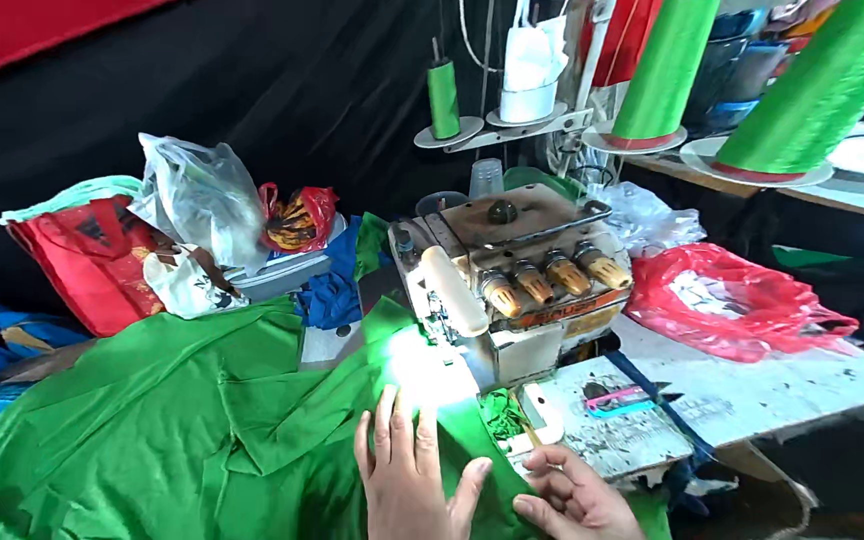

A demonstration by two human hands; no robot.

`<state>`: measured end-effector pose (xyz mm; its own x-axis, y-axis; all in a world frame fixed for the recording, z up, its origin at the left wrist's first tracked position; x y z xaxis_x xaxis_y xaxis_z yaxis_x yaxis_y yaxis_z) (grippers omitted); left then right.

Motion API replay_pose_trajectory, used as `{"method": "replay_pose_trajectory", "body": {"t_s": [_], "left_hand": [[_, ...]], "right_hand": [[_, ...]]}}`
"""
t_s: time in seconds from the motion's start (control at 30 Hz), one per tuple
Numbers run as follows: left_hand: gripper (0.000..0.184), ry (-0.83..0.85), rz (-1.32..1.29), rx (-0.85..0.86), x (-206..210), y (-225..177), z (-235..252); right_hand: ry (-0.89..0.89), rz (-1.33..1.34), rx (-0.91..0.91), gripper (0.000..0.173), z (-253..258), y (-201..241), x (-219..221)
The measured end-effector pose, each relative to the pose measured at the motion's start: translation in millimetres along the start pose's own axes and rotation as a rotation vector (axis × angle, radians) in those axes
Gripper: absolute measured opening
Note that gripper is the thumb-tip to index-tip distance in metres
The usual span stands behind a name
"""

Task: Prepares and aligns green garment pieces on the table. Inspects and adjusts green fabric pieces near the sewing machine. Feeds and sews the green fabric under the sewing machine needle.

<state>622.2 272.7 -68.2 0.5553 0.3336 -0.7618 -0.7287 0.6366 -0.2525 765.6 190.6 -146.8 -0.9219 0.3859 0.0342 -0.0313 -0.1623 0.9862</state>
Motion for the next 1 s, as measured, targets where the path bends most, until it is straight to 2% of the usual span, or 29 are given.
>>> {"method": "replay_pose_trajectory", "body": {"t_s": [0.13, 0.37, 0.43, 0.57, 0.63, 0.73, 0.87, 1.0], "left_hand": [[0.077, -0.016, 0.017, -0.048, 7.7, 3.8, 3.9], [0.078, 0.114, -0.117, -0.066, 14.0, 23.2, 34.4], [0.073, 0.194, -0.187, -0.069, 17.5, 35.0, 47.8], [0.055, 0.287, -0.265, 0.077, 33.3, 55.2, 79.3], [0.055, 0.371, -0.235, 0.097, 37.7, 59.3, 96.7], [0.058, 0.568, -0.178, 0.019, 39.8, 57.1, 124.5], [0.052, 0.391, -0.250, 0.269, 60.9, 84.9, 150.5], [0.047, 0.397, -0.295, 0.357, 77.0, 98.9, 183.0]], "right_hand": [[0.007, 0.000, -0.018, 0.026, 4.0, 1.1, -2.3], [-0.010, 0.026, -0.089, 0.026, 25.9, 24.1, 7.3], [-0.005, -0.010, -0.123, 0.025, 35.9, 31.9, 13.8], [-0.013, -0.209, -0.200, 0.023, 56.9, 47.7, 24.6], [-0.034, -0.245, -0.222, 0.024, 66.1, 50.3, 27.2], [-0.039, -0.227, -0.202, 0.026, 73.1, 51.4, 29.2], [-0.010, -0.251, -0.252, 0.027, 66.9, 47.7, 25.0], [0.104, -0.298, -0.321, 0.018, 52.7, 40.2, 35.3]]}}
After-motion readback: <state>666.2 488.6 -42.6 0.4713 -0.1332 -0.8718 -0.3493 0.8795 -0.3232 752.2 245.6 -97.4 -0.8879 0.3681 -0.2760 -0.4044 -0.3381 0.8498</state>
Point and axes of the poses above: each hand's wrist, its own z-axis towards the middle knuckle, its own x-axis out of the palm, y = z × x, the point moved 9 cm from there along z, towards the middle knuckle, and after that the axes turned 7 degrees about -x, right-handed, at the moved point
